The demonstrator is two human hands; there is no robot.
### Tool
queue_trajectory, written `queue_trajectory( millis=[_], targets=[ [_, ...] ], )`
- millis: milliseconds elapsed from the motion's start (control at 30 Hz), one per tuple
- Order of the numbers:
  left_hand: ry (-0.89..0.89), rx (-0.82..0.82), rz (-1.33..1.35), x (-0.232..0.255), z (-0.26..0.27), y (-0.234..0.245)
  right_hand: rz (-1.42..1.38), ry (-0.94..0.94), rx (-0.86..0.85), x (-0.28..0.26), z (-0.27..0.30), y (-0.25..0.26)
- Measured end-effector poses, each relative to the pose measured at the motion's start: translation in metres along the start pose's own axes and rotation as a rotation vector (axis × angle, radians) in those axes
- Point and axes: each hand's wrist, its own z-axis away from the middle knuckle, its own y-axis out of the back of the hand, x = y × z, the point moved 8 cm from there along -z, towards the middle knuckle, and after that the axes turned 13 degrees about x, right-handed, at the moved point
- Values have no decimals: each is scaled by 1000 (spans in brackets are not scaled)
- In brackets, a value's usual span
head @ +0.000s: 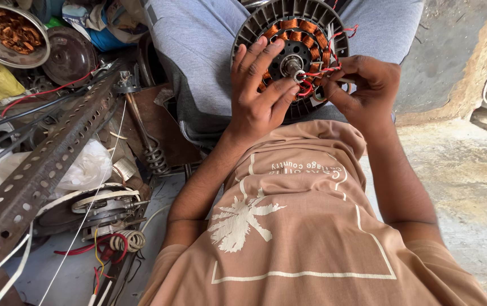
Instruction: The person sits cross-legged on the floor and repairs an electric motor stator resting on their lap. They use their hands to manipulate and connect red and white wires to the copper windings, occasionally using a pair of orange-handled scissors to cut a white plastic tie.
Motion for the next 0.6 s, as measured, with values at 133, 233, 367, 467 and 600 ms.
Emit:
queue_trajectory(
  millis=[133, 233, 367, 467, 600],
  targets=[
    [-75, -31, -41, 12, -8, -4, -28, -46, -77, -8, 1, -13],
    [-80, -43, -27, 15, -12, -9, 6, -53, -61, -11, 10, -22],
    [-74, -72, -99, 17, -9, -13, 115, 11, 64, -22, 16, -12],
    [-75, -102, -154, 21, -9, -18, 230, 96, 80, -32, 14, -4],
    [-75, -72, -155, 24, -13, -21, 259, 167, 33, -35, 14, -5]
  ],
)
